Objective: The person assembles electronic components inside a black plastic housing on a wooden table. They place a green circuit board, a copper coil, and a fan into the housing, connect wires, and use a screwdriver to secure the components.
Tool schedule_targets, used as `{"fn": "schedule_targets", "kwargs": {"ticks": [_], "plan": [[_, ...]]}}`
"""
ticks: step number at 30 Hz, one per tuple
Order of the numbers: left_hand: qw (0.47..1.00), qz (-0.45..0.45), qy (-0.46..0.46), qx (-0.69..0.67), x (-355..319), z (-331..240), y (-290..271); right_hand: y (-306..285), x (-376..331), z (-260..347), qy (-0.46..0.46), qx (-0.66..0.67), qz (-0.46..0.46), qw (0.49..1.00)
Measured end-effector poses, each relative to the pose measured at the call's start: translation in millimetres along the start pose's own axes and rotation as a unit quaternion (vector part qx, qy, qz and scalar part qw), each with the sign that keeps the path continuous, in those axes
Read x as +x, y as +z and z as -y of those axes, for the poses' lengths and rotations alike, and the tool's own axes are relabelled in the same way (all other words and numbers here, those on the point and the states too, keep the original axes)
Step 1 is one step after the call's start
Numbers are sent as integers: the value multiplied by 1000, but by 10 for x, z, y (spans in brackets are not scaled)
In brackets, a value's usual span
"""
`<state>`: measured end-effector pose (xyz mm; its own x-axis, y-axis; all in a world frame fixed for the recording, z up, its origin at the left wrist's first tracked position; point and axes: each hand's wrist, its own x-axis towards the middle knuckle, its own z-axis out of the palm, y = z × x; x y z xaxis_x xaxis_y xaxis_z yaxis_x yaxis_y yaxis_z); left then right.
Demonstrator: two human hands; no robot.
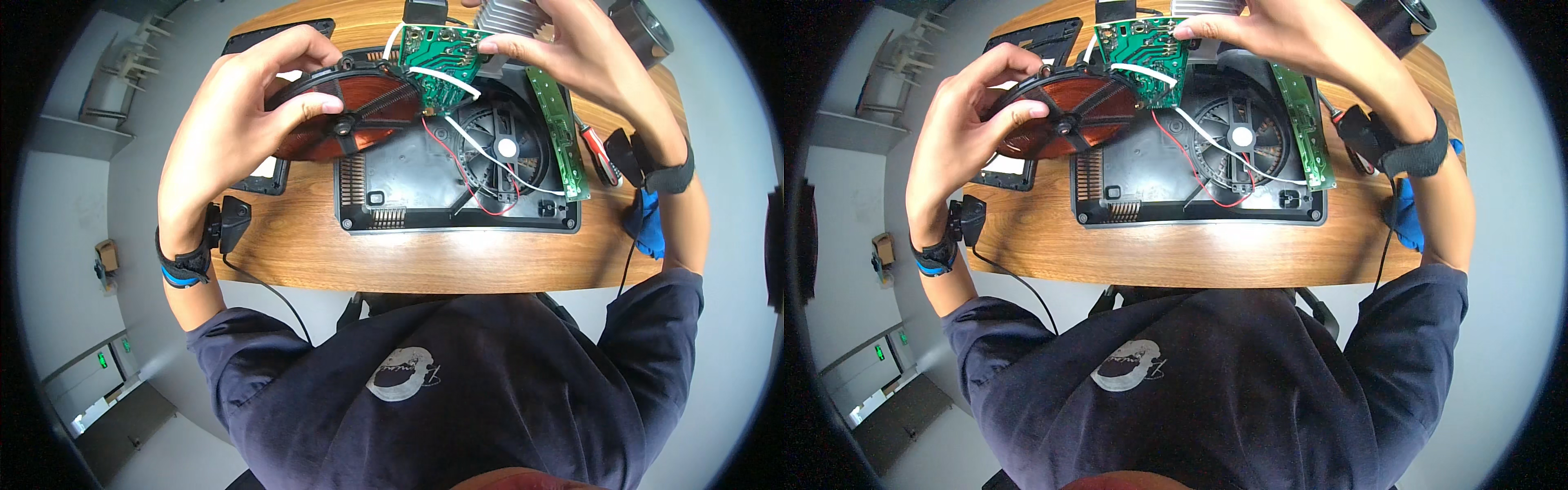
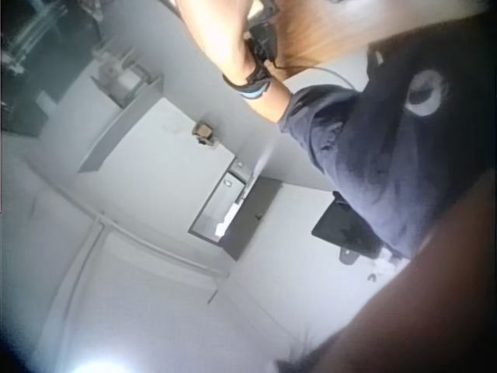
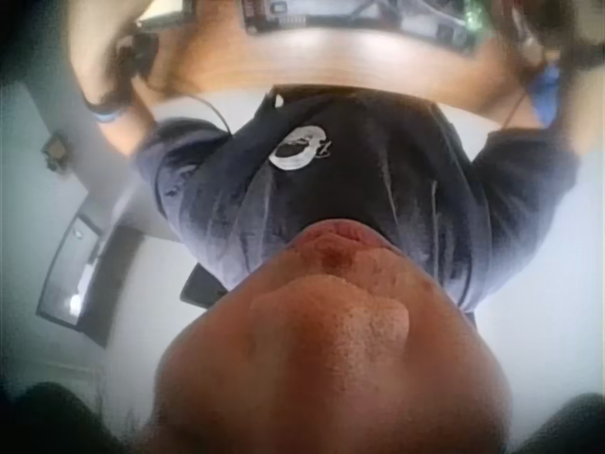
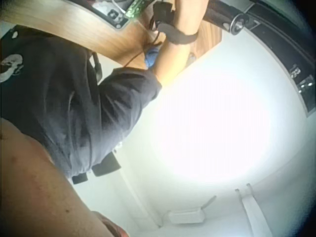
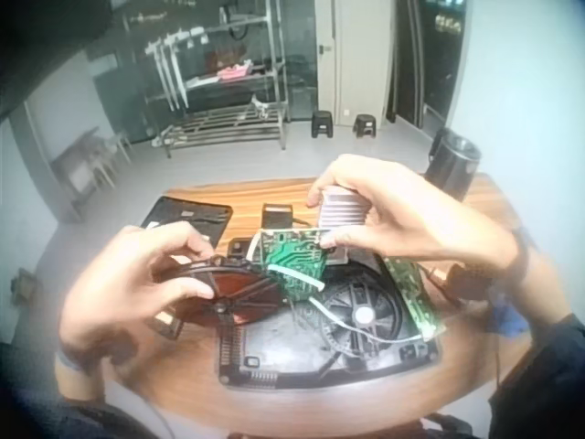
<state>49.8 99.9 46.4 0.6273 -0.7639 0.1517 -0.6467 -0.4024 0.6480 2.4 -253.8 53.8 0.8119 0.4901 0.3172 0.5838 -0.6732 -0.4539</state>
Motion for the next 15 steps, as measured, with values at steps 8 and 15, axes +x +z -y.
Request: {"fn": "schedule_targets", "kwargs": {"ticks": [8,15], "plan": [[990,-26,66,118,3,-178,65,129,-275,-115,-16,-4,-45,999],[990,-61,65,106,5,-139,49,35,-341,27,66,95,-37,993]]}}
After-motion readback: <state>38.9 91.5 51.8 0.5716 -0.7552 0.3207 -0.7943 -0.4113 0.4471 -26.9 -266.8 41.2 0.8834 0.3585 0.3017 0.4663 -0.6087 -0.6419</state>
